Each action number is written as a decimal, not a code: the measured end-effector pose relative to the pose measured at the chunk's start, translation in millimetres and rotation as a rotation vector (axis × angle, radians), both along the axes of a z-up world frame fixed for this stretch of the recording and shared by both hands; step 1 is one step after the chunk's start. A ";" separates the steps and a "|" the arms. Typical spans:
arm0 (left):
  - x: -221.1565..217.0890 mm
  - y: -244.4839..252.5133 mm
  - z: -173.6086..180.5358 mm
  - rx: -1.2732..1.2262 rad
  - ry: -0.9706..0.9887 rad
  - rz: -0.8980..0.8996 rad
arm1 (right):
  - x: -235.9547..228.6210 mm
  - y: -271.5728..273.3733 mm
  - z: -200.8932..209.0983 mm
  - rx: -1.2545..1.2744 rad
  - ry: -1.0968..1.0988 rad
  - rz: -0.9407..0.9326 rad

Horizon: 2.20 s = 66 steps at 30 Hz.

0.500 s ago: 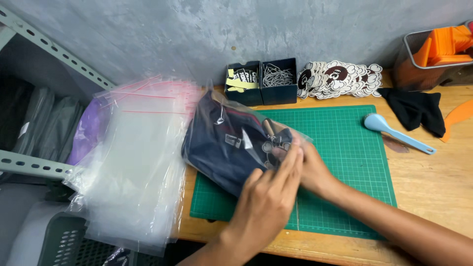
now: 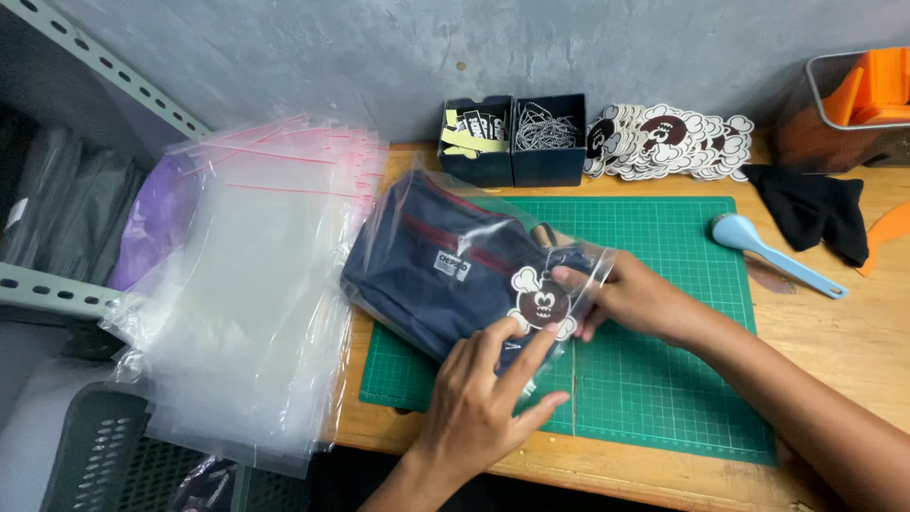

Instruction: The person attaches a cartoon character charm to a blue shoulder bag, folds the strap, and brushes the bag's surface. They then place the bag into a clear plastic bag, seal it, and attach a sticker to the outside.

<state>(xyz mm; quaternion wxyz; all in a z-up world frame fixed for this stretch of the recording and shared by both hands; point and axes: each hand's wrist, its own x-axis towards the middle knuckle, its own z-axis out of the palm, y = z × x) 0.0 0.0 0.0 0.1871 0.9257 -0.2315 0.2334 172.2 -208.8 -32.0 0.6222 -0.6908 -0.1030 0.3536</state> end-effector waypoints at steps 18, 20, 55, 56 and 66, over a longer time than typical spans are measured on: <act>-16.6 -12.8 -31.2 -0.293 -0.031 -0.040 | -14.5 19.3 -46.6 0.209 -0.078 -0.376; -15.1 -17.6 -30.4 -0.309 -0.021 -0.046 | -11.9 17.4 -50.1 0.206 -0.100 -0.356; 146.2 80.9 -41.8 -0.202 0.105 0.127 | 27.9 -12.8 -42.8 -0.100 -0.419 -0.097; 146.0 82.0 -47.0 -0.203 0.079 0.125 | 27.1 -12.9 -46.0 -0.096 -0.400 -0.112; 144.3 71.4 -48.2 -0.228 0.001 0.084 | 25.2 -14.1 -49.8 -0.105 -0.434 -0.148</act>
